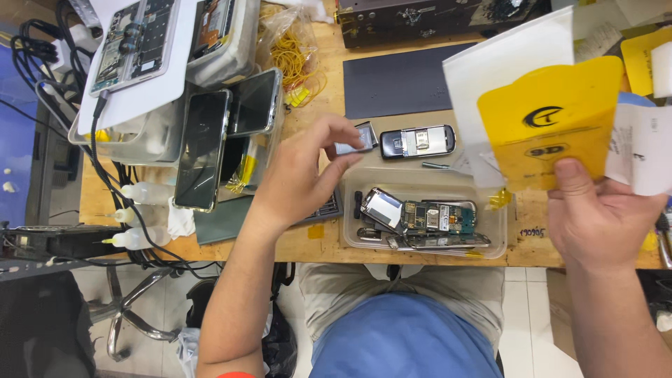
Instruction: The person handles a disassembled mobile phone and a screwdriver set on a cluttered workbench. They open a yellow package, remove a receipt, and place the phone into a plastic container before selecting a screwdriver bit.
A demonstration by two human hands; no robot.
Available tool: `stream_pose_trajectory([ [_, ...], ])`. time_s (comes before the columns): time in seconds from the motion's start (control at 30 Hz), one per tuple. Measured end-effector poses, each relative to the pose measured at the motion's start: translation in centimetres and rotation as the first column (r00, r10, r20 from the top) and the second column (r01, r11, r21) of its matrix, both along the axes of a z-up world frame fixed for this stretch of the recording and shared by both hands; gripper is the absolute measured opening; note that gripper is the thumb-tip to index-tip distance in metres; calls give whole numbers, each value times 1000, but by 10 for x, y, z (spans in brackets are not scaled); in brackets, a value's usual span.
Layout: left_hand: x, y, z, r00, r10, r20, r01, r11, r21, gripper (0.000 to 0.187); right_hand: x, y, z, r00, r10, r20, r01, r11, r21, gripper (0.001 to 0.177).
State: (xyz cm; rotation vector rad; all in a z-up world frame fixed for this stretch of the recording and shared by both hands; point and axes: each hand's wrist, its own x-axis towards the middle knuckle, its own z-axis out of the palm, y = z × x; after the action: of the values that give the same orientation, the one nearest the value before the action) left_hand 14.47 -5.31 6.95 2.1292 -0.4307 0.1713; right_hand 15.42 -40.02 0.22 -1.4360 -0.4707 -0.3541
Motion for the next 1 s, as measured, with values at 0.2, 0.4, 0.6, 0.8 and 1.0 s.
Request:
stream_pose_trajectory([
  [0.2,-5,-12,-27,947,-271,-175,322,811,489,47,-4,-10,-10,1000,-12,5,12,997,-71,69],
  [0.4,-7,-28,-34,921,-390,2,287,680,675,24,-15,-9,-19,998,-40,-47,36,997,-73,74],
  [0.6,-9,-31,-35,919,-393,43,252,666,702,29,-24,-17,-41,964,-146,-220,130,988,-87,54],
  [0.8,-8,-35,-30,929,-368,48,211,630,748,37,-25,-15,-47,925,-126,-357,143,989,21,54],
  [1.0,-13,-32,-30,937,-341,71,174,635,753,39,-23,-15,-46,959,-106,-263,83,992,-96,59],
])
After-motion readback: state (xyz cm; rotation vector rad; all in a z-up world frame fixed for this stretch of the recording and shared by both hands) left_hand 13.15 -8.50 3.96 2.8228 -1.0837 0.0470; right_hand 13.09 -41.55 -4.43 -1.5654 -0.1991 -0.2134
